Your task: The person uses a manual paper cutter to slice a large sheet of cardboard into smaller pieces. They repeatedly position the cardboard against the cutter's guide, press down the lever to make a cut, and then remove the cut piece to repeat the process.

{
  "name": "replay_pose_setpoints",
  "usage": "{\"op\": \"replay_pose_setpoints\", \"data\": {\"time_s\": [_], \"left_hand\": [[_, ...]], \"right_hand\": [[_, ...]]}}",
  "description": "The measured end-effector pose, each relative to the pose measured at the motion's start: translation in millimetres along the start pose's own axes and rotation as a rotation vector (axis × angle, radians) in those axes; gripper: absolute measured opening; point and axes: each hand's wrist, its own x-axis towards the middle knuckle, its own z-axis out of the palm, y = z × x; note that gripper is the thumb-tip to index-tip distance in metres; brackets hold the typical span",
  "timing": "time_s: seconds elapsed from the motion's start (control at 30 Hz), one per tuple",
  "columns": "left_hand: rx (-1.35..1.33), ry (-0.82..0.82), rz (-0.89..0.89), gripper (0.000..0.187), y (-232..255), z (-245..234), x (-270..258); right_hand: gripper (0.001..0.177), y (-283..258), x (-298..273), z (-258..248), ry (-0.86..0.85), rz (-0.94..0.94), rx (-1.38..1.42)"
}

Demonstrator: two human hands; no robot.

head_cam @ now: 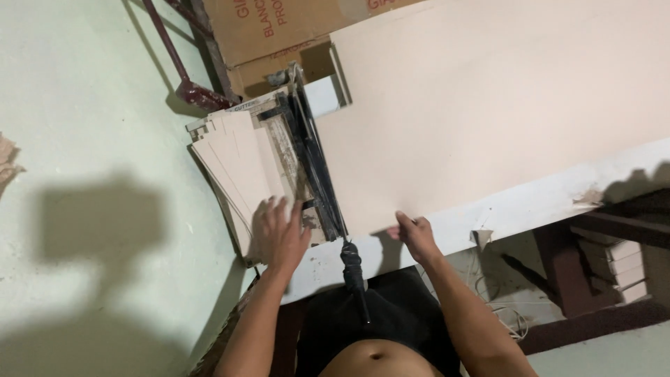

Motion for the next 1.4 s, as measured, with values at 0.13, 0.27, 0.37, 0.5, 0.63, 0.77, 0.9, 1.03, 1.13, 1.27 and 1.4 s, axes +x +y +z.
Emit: {"op": "replay_pose_setpoints", "data": {"time_s": [0.13,0.27,0.37,0.5,0.63,0.77,0.9,1.03,1.13,1.27,1.4], "left_hand": [[0.177,-0.057,0.328,0.052,7,18,27],[0.433,-0.110,0.521,0.046,5,51,72],[0.499,-0.090,0.518,0.046,1,49,79],[0.515,-0.117,0.522,0.045,-2,50,78],[0.534,-0.052,0.563,0.039,-16,50,80],[0.482,-0.077,0.577,0.038,-19,49,80],[0.464,-0.092,0.574,0.041,-24,57,76],[0.134,0.045,0.474,0.055,-23,54,74],[0.054,-0.011,0.305,0.078,-6,29,78],[-0.003,-0.104,0.168,0.105,6,21,94],[0.002,-0.176,0.144,0.118,14,32,110]], "right_hand": [[0.038,-15,-8,47,-0.077,-0.093,-0.200],[0.038,-31,-12,53,-0.135,-0.127,-0.281],[0.035,-36,-11,49,-0.141,-0.135,-0.290],[0.039,-39,-26,53,-0.139,-0.102,-0.326],[0.045,-26,-24,58,-0.079,-0.070,-0.345],[0.037,-24,-42,72,-0.029,-0.084,-0.296],[0.034,-14,-31,64,-0.026,-0.113,-0.289],[0.038,-10,-22,62,-0.053,-0.130,-0.370],[0.038,-14,-23,67,-0.066,-0.149,-0.403],[0.034,-20,-21,74,-0.046,-0.158,-0.418],[0.038,-30,-24,79,-0.066,-0.130,-0.449]]}}
